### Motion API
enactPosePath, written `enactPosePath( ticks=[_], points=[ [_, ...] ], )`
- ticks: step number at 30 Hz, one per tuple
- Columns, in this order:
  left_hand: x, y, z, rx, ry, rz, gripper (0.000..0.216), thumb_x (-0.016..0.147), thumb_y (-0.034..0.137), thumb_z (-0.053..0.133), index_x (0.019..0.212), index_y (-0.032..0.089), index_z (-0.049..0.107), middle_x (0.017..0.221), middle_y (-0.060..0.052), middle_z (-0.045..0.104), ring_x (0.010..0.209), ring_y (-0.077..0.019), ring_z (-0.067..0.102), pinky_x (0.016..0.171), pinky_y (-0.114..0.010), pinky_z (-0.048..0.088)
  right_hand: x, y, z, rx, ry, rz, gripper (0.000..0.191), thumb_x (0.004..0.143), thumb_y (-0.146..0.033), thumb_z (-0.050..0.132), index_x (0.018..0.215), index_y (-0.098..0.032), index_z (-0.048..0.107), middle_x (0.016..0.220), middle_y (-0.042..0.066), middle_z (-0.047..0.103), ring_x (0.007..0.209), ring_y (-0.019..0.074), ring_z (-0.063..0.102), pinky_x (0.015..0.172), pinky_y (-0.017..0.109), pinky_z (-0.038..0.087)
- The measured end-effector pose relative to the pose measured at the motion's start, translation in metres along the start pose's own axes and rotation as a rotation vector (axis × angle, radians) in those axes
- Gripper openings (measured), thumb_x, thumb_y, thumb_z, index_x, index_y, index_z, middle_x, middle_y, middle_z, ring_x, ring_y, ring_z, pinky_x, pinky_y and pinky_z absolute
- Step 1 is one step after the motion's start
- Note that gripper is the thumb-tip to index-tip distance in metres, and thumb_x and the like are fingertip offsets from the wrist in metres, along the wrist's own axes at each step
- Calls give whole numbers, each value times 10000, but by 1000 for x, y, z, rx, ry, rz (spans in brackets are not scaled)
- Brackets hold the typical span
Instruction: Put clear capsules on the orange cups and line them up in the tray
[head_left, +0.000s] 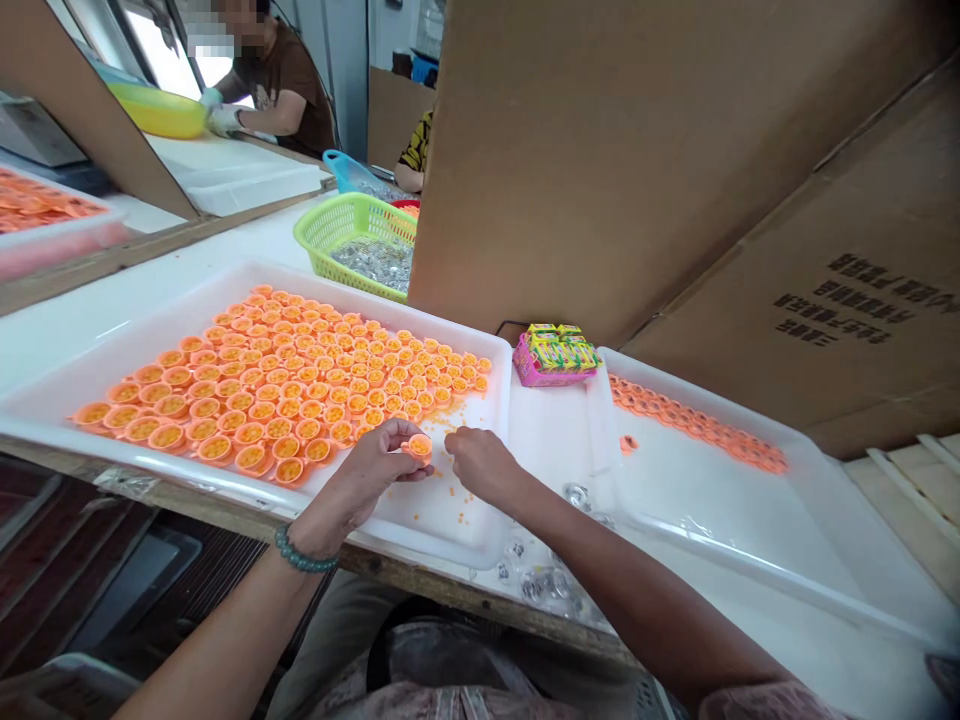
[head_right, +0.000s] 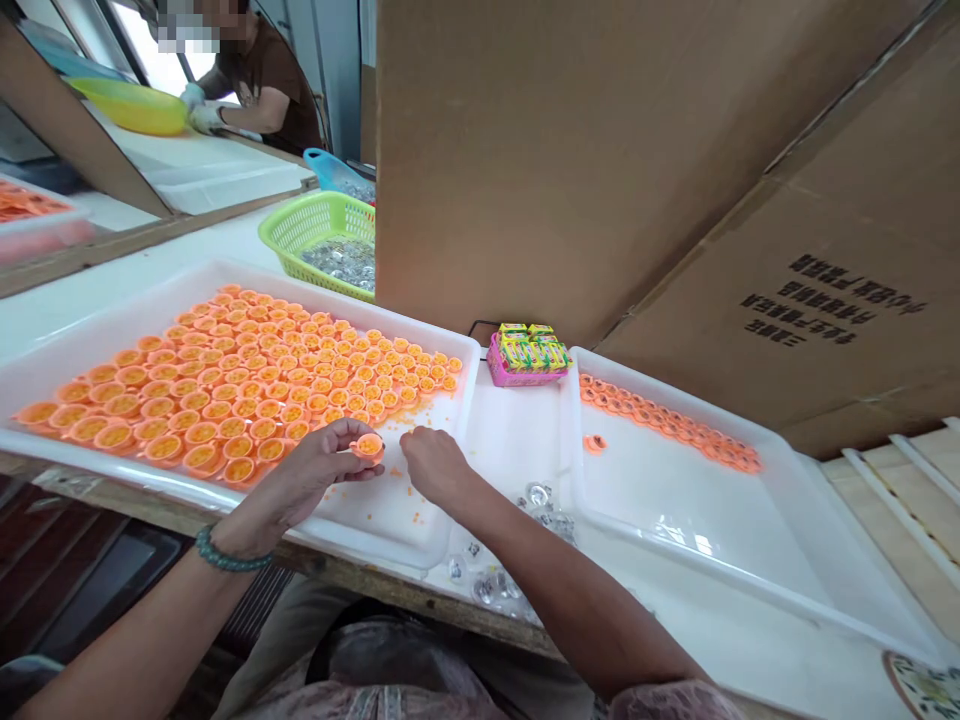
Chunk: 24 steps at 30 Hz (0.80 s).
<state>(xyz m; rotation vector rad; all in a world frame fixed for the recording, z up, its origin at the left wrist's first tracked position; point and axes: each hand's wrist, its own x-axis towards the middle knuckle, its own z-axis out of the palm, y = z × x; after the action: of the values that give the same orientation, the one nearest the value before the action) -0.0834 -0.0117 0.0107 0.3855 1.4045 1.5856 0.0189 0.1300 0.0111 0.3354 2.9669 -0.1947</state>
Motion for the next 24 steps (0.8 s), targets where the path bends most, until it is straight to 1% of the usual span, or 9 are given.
enactPosePath(
  ticks=[4, 6, 8, 12, 15, 17, 20, 22, 24],
  points=[
    [-2, 4, 4, 56, -5, 24, 235, 556, 194, 715, 747, 156, 582, 757, 3, 575, 674, -136, 570, 706, -313, 499, -3, -4, -25, 466, 248, 6, 120, 764, -103, 530, 782, -163, 632, 726, 8, 647, 651, 118, 575, 619, 214, 426],
    [-2, 5, 6, 77, -58, 24, 225, 550, 187, 701, 749, 159, 598, 754, 2, 585, 666, -135, 561, 696, -306, 493, -7, -9, -33, 631, 292, -50, 97, 775, -135, 549, 782, -170, 640, 718, -11, 638, 630, 98, 556, 603, 195, 415],
    [-1, 6, 7, 96, -90, 24, 242, 545, 174, 686, 776, 166, 614, 778, -2, 599, 676, -138, 560, 684, -296, 486, -11, -11, -36, 680, 291, -96, 94, 766, -124, 570, 760, -173, 650, 740, -10, 647, 652, 97, 561, 621, 194, 411],
    [0, 6, 12, 129, -95, -2, 282, 559, 159, 666, 836, 175, 617, 776, 5, 604, 668, -135, 566, 658, -273, 465, -17, -2, -37, 687, 323, -89, 108, 783, -110, 568, 761, -175, 653, 788, -7, 666, 703, 100, 579, 672, 197, 409],
    [-2, 5, 17, 138, -90, -55, 289, 588, 186, 665, 869, 174, 597, 745, 12, 615, 614, -117, 565, 618, -245, 437, -19, 12, -38, 638, 401, 20, 93, 831, -185, 552, 816, -176, 644, 783, -11, 661, 692, 101, 569, 667, 201, 403],
    [-4, 4, 20, 127, -75, -83, 279, 608, 210, 669, 867, 180, 570, 729, 18, 620, 600, -112, 569, 609, -238, 432, -20, 20, -36, 538, 370, 75, 108, 844, -195, 545, 819, -174, 648, 796, -3, 666, 716, 112, 574, 683, 213, 403],
    [-5, 2, 25, 65, -68, -116, 274, 626, 225, 679, 861, 185, 546, 758, 15, 630, 646, -125, 596, 682, -264, 463, -27, 31, -32, 363, 243, 2, 156, 860, -191, 529, 806, -169, 673, 864, 33, 676, 839, 147, 587, 765, 244, 411],
    [-5, 0, 27, 30, -73, -126, 275, 626, 230, 690, 859, 181, 553, 792, 6, 630, 689, -136, 607, 726, -284, 472, -41, 39, -28, 293, 259, -26, 213, 892, -182, 469, 878, -164, 681, 948, 62, 669, 933, 159, 578, 828, 256, 409],
    [-5, 0, 28, 9, -76, -122, 273, 623, 247, 705, 847, 174, 567, 806, 3, 619, 709, -140, 603, 739, -289, 473, -61, 49, -22, 253, 291, 44, 257, 905, -158, 419, 969, -155, 668, 1018, 82, 657, 971, 162, 574, 859, 266, 412]
  ],
)
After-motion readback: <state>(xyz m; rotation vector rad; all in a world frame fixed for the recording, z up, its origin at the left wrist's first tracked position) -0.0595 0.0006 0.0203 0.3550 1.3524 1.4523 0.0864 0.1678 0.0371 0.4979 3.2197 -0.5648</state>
